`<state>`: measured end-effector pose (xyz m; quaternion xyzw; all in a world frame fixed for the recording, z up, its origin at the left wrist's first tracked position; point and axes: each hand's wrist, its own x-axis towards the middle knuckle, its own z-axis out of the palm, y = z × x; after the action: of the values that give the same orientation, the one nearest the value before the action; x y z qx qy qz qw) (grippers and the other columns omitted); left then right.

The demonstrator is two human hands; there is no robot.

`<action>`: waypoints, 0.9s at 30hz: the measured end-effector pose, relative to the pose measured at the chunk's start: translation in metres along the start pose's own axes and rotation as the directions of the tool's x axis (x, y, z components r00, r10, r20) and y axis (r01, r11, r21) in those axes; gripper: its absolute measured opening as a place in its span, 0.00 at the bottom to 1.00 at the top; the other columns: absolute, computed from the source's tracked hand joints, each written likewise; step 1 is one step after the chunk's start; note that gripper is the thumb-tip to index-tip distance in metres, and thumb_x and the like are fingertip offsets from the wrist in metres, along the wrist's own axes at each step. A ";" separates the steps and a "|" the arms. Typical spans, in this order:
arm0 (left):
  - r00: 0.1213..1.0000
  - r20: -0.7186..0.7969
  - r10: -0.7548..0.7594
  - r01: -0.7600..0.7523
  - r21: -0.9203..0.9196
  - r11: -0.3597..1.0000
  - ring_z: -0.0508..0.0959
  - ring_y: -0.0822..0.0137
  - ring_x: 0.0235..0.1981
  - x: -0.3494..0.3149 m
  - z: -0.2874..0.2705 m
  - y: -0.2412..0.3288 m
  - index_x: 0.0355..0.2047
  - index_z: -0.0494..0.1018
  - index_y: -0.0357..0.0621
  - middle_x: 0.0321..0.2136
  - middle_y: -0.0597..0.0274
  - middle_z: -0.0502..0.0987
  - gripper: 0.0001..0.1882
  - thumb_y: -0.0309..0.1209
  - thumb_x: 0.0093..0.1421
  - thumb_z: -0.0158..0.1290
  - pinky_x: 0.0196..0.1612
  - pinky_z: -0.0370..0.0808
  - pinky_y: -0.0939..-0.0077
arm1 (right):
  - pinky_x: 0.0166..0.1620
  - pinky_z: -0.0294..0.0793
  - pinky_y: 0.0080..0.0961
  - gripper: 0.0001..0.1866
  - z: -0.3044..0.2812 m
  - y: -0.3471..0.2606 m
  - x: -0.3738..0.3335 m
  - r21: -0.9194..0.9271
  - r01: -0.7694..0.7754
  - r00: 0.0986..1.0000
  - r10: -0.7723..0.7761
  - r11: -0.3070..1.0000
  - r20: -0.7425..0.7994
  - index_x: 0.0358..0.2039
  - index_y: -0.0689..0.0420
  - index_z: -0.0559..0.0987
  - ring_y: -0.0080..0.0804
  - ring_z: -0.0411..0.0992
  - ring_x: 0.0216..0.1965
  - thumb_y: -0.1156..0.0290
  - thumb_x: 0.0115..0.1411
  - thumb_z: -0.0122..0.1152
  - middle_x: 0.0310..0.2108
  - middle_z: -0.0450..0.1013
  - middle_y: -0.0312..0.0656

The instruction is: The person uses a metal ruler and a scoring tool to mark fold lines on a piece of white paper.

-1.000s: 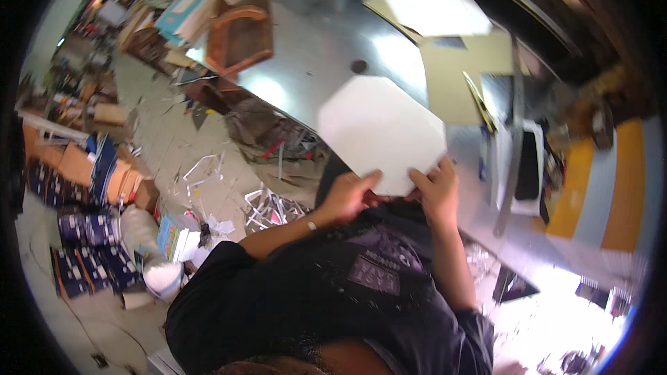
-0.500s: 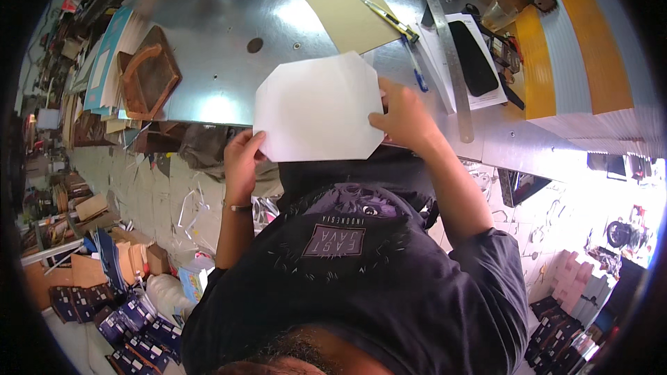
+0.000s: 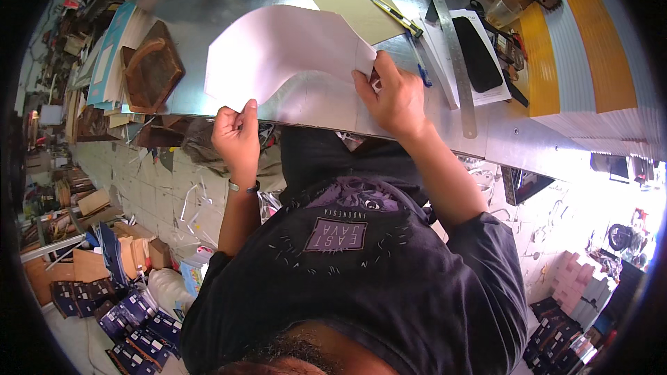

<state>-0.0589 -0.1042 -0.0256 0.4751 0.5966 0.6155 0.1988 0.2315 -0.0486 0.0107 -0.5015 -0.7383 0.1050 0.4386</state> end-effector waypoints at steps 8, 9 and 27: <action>1.000 -0.002 0.024 -0.023 0.068 0.997 0.81 0.78 0.31 -0.005 0.001 -0.023 0.35 0.80 0.35 0.31 0.61 0.87 0.10 0.28 0.66 0.69 0.39 0.78 0.78 | 0.27 0.78 0.39 0.15 0.011 0.013 -0.009 -0.036 0.045 0.999 -0.045 0.998 -0.006 0.34 0.58 0.72 0.46 0.81 0.24 0.67 0.65 0.72 0.23 0.79 0.44; 1.000 -0.006 0.018 -0.018 0.066 0.998 0.81 0.78 0.31 -0.006 0.002 -0.025 0.35 0.80 0.35 0.31 0.61 0.87 0.10 0.28 0.66 0.69 0.39 0.78 0.78 | 0.27 0.78 0.40 0.15 0.012 0.015 -0.008 -0.041 0.033 0.999 -0.033 0.999 -0.001 0.34 0.58 0.72 0.46 0.81 0.24 0.67 0.65 0.72 0.23 0.79 0.44; 0.999 0.015 -0.039 0.038 0.047 0.998 0.81 0.78 0.33 -0.006 -0.003 -0.022 0.39 0.81 0.33 0.32 0.62 0.87 0.10 0.28 0.67 0.68 0.40 0.78 0.79 | 0.29 0.79 0.40 0.16 0.011 0.015 -0.008 0.025 -0.015 1.000 0.015 1.000 -0.011 0.34 0.60 0.73 0.46 0.81 0.24 0.66 0.65 0.73 0.24 0.79 0.47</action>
<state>-0.0653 -0.1058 -0.0475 0.4730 0.6181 0.5937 0.2043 0.2337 -0.0448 -0.0087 -0.5022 -0.7307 0.1147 0.4481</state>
